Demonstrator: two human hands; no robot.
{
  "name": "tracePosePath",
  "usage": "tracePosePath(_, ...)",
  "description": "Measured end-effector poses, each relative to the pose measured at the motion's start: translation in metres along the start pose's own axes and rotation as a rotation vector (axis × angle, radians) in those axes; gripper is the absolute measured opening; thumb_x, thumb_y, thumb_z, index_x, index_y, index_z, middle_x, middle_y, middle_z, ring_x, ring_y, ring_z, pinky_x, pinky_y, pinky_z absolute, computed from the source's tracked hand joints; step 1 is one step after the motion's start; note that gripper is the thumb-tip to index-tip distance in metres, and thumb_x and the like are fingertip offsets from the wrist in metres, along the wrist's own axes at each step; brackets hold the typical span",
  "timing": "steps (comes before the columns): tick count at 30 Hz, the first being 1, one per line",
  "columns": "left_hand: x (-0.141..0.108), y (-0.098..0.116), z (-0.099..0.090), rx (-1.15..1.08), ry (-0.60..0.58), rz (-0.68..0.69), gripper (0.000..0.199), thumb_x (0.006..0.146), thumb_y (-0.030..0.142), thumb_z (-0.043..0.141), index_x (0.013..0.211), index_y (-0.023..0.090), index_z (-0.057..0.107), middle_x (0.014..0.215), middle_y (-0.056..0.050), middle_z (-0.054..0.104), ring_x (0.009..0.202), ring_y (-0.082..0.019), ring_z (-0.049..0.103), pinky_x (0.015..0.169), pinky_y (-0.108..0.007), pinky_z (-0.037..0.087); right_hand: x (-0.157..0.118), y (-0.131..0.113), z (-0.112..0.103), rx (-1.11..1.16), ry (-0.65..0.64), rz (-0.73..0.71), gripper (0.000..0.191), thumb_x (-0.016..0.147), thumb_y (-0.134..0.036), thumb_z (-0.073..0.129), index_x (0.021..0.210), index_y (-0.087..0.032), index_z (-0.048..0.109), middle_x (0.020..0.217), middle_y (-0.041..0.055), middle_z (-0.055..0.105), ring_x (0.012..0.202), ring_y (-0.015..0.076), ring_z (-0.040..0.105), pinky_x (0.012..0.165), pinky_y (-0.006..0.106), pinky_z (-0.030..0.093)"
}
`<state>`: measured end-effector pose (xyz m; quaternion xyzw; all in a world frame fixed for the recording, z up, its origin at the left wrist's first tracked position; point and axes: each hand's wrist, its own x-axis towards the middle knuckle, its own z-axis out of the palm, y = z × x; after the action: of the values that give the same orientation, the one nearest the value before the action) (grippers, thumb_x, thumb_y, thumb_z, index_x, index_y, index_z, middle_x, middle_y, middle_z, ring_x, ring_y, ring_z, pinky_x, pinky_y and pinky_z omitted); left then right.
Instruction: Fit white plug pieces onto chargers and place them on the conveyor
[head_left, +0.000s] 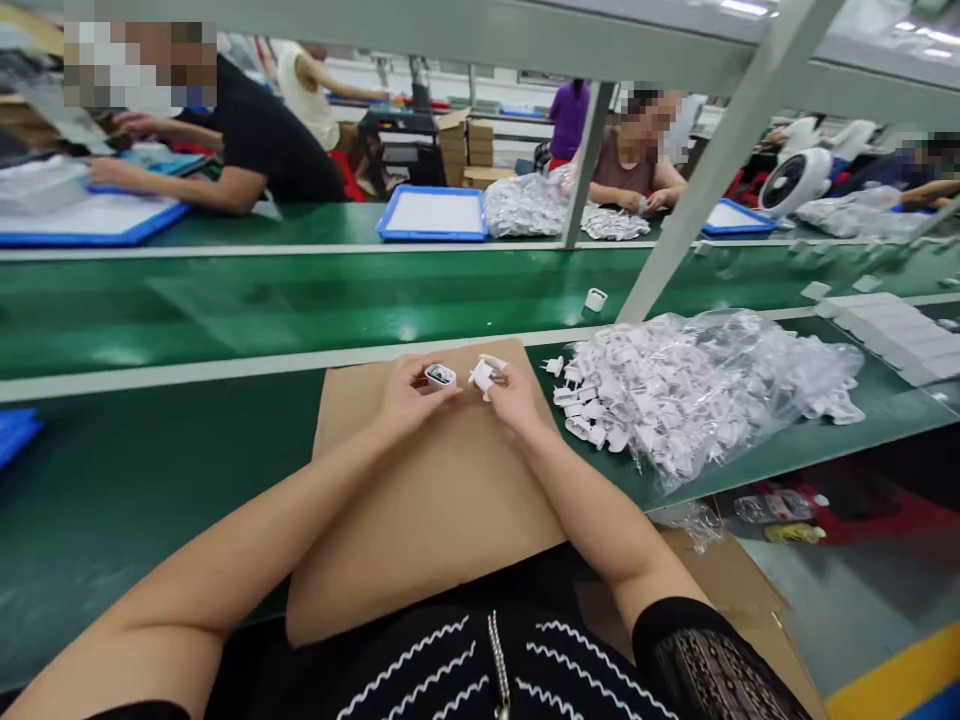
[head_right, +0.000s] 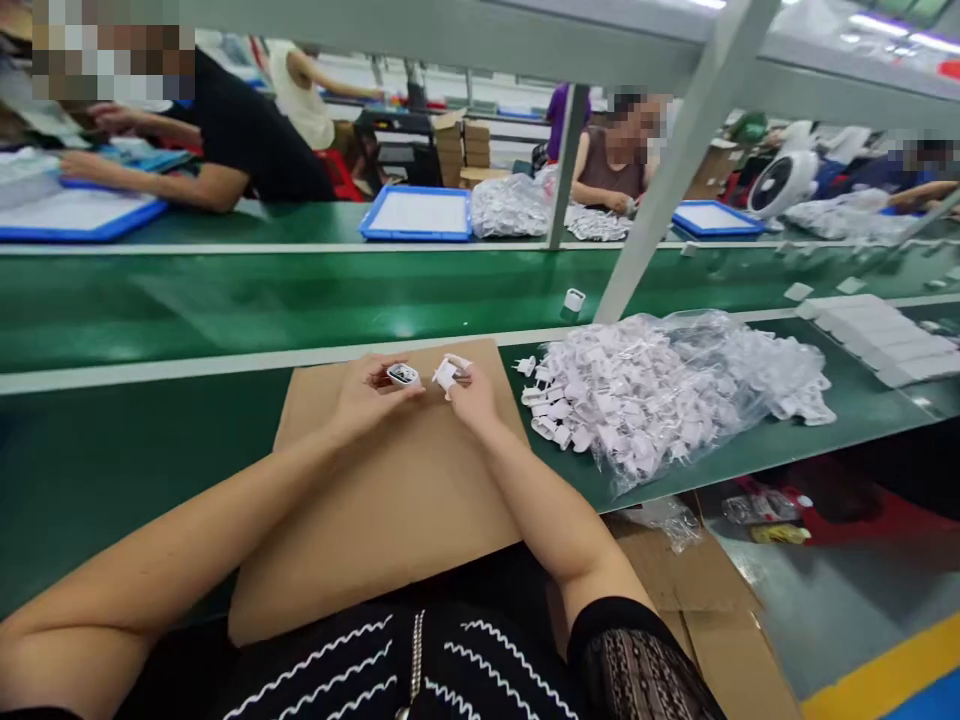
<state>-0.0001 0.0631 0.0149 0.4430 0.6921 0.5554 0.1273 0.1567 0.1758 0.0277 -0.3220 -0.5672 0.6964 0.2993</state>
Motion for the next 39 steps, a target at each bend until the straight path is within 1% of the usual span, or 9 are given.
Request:
tracePosePath(5,-0.051,0.003,-0.006,0.169,-0.027,-0.009,0.053,0.073,0.056,0.088,0.11,0.021,0.073,0.11,-0.007,0.063,0.1,-0.027,0.066,0.094,-0.044,0.058,-0.004,-0.002,0.002,0.202,-0.184,0.124,0.047,0.072,-0.009,0.072,0.117,-0.023,0.071,0.094,-0.0004,0.078,0.076,0.0116,0.069,0.074,0.024,0.056)
tracePosePath(9,-0.048,-0.005,-0.015,-0.038,-0.152,-0.062,0.091,0.061,0.055,0.095,0.138,0.022,0.06,0.126,-0.011,0.064,0.113,-0.03,0.066,0.099,-0.046,0.056,-0.002,0.001,-0.002,0.169,-0.156,0.097,0.042,0.066,-0.011,0.077,0.106,-0.022,0.07,0.094,0.0001,0.078,0.077,0.0117,0.068,0.071,0.022,0.052)
tracePosePath(13,-0.038,-0.01,-0.025,-0.088,-0.366,-0.039,0.055,0.075,0.057,0.084,0.114,0.019,0.072,0.116,-0.011,0.072,0.107,-0.029,0.068,0.098,-0.045,0.055,0.001,0.002,-0.001,0.007,-0.171,0.016,0.032,0.071,-0.023,0.078,0.102,-0.021,0.072,0.096,0.0018,0.077,0.082,0.0139,0.067,0.072,0.024,0.05)
tracePosePath(15,-0.037,-0.008,-0.026,-0.06,-0.35,-0.029,0.045,0.079,0.057,0.08,0.103,0.019,0.074,0.107,-0.009,0.073,0.1,-0.028,0.068,0.093,-0.044,0.055,-0.004,0.0,0.002,-0.116,-0.167,-0.056,0.029,0.077,-0.029,0.076,0.105,-0.022,0.073,0.098,0.0028,0.076,0.082,0.0146,0.066,0.069,0.025,0.05)
tracePosePath(18,-0.038,-0.004,-0.023,-0.053,-0.3,-0.023,0.052,0.075,0.057,0.084,0.11,0.02,0.074,0.109,-0.009,0.074,0.102,-0.029,0.068,0.092,-0.042,0.054,-0.019,-0.007,0.008,-0.409,-0.156,-0.285,0.028,0.09,-0.035,0.068,0.115,-0.024,0.073,0.109,0.0053,0.073,0.09,0.0177,0.066,0.075,0.03,0.053)
tracePosePath(21,-0.039,-0.002,-0.021,-0.094,-0.302,-0.05,0.051,0.076,0.058,0.083,0.109,0.02,0.075,0.104,-0.008,0.074,0.097,-0.028,0.069,0.087,-0.039,0.054,-0.035,-0.014,0.012,-0.8,-0.225,-0.609,0.029,0.097,-0.023,0.058,0.122,-0.025,0.072,0.111,0.0081,0.069,0.103,0.0221,0.063,0.093,0.037,0.053)
tracePosePath(24,-0.038,-0.002,-0.021,-0.113,-0.309,-0.049,0.044,0.079,0.057,0.079,0.099,0.019,0.076,0.096,-0.007,0.074,0.089,-0.026,0.068,0.08,-0.037,0.052,-0.043,-0.015,0.017,-1.087,-0.294,-0.748,0.041,0.093,-0.009,0.053,0.128,-0.023,0.07,0.107,0.0102,0.065,0.104,0.0254,0.059,0.094,0.04,0.051)
tracePosePath(29,-0.035,-0.003,-0.023,-0.102,-0.305,-0.032,0.039,0.077,0.055,0.078,0.091,0.018,0.074,0.089,-0.005,0.071,0.084,-0.024,0.065,0.074,-0.034,0.049,-0.04,-0.016,0.026,-1.235,-0.325,-0.746,0.048,0.086,-0.002,0.05,0.126,-0.021,0.069,0.105,0.0101,0.063,0.098,0.0265,0.054,0.086,0.039,0.048)
tracePosePath(39,-0.033,-0.002,-0.024,-0.135,-0.318,-0.09,0.042,0.071,0.057,0.082,0.086,0.018,0.074,0.09,-0.006,0.073,0.091,-0.028,0.067,0.077,-0.036,0.05,-0.035,-0.029,0.031,-1.279,-0.415,-0.687,0.041,0.08,0.003,0.048,0.107,-0.019,0.069,0.102,0.0092,0.063,0.098,0.0252,0.055,0.085,0.035,0.047)
